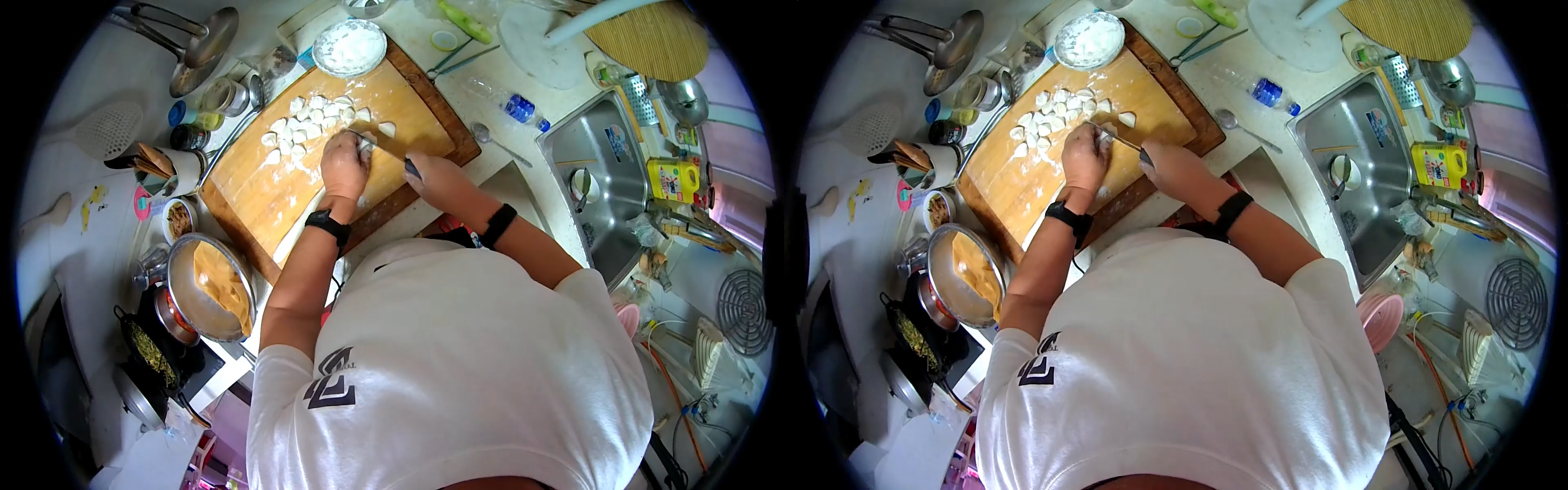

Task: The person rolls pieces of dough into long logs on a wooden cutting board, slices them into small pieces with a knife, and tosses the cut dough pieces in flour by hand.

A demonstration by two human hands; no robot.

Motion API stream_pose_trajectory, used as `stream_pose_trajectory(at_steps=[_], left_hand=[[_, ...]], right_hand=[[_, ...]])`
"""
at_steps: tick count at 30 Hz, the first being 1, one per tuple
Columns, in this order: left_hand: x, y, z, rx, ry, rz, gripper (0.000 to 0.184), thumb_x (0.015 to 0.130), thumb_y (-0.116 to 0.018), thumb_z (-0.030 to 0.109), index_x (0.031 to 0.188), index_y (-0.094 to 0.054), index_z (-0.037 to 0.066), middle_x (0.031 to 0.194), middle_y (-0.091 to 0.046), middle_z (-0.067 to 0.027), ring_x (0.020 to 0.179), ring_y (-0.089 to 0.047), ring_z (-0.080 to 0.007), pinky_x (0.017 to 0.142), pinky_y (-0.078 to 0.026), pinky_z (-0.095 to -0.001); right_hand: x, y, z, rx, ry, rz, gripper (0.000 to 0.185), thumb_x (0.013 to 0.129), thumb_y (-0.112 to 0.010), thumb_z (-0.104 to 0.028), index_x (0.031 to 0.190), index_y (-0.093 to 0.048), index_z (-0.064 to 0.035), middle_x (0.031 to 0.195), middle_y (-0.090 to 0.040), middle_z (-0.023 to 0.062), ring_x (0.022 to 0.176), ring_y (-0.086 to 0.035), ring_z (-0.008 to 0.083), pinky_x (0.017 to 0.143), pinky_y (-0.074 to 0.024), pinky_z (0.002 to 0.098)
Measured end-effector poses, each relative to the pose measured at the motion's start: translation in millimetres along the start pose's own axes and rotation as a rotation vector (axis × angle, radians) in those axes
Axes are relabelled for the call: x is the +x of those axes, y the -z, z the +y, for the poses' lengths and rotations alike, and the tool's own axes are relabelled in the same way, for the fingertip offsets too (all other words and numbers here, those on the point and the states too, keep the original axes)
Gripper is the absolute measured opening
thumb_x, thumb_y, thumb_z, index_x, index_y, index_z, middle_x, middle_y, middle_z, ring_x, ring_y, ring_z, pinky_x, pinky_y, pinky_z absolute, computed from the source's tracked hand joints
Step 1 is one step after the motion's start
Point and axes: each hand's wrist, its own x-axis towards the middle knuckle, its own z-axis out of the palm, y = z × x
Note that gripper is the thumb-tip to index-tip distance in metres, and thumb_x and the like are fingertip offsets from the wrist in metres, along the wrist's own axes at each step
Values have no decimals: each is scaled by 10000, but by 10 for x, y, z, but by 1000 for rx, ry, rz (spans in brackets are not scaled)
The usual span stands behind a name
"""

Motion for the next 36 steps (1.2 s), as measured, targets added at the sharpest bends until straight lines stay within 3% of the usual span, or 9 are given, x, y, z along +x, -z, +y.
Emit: stream_pose_trajectory(at_steps=[2, 8, 12, 20, 26, 33, 36], left_hand=[[-44, 34, 46, -22, 13, 7, 192, 776, -710, 105, 901, -578, 42, 869, -630, -173, 860, -595, -394, 779, -487, -467], [-222, 133, 87, -87, 69, -19, 210, 752, -721, 82, 902, -580, 44, 874, -624, -169, 874, -590, -395, 786, -482, -472], [-257, 91, 115, -94, 22, 30, 207, 741, -724, 77, 887, -582, 45, 871, -622, -169, 866, -588, -394, 787, -482, -473], [-279, 135, 130, 33, -70, 4, 223, 706, -746, 106, 890, -632, 54, 865, -610, -154, 878, -584, -378, 810, -485, -454], [-290, 160, -29, 100, -63, 5, 223, 754, -734, 137, 931, -633, 46, 871, -610, -164, 869, -587, -382, 789, -490, -460], [-270, 179, -86, -19, 98, -33, 190, 777, -703, 100, 910, -582, 40, 868, -637, -188, 863, -597, -403, 786, -487, -480], [-292, 151, -111, 2, 32, 2, 186, 777, -703, 99, 904, -582, 39, 869, -636, -187, 865, -596, -401, 788, -486, -478]], right_hand=[[73, -120, 58, 19, 40, 74, 237, 951, -584, -245, 1025, -526, -28, 867, -638, 238, 828, -612, 448, 732, -468, 523], [-123, -55, 48, 84, 124, 208, 262, 942, -603, -256, 1063, -533, -35, 898, -644, 237, 836, -621, 442, 735, -480, 520], [-307, 76, -80, 89, 65, 86, 361, 951, -607, -281, 1182, -532, -14, 965, -650, 260, 887, -622, 452, 773, -492, 500], [-159, -164, -82, -21, -41, 47, 258, 935, -612, -256, 1010, -517, -27, 891, -653, 239, 850, -626, 448, 733, -474, 535], [-47, -339, -18, 144, 63, 217, 272, 928, -618, -260, 1017, -539, -15, 914, -647, 250, 860, -626, 444, 730, -474, 529], [-207, -127, -205, 90, 64, 93, 263, 936, -612, -258, 1034, -542, -24, 906, -657, 241, 866, -628, 443, 738, -483, 524], [-180, -160, -232, 45, 15, 29, 259, 937, -610, -255, 1038, -542, -26, 895, -659, 237, 872, -630, 442, 743, -485, 524]])
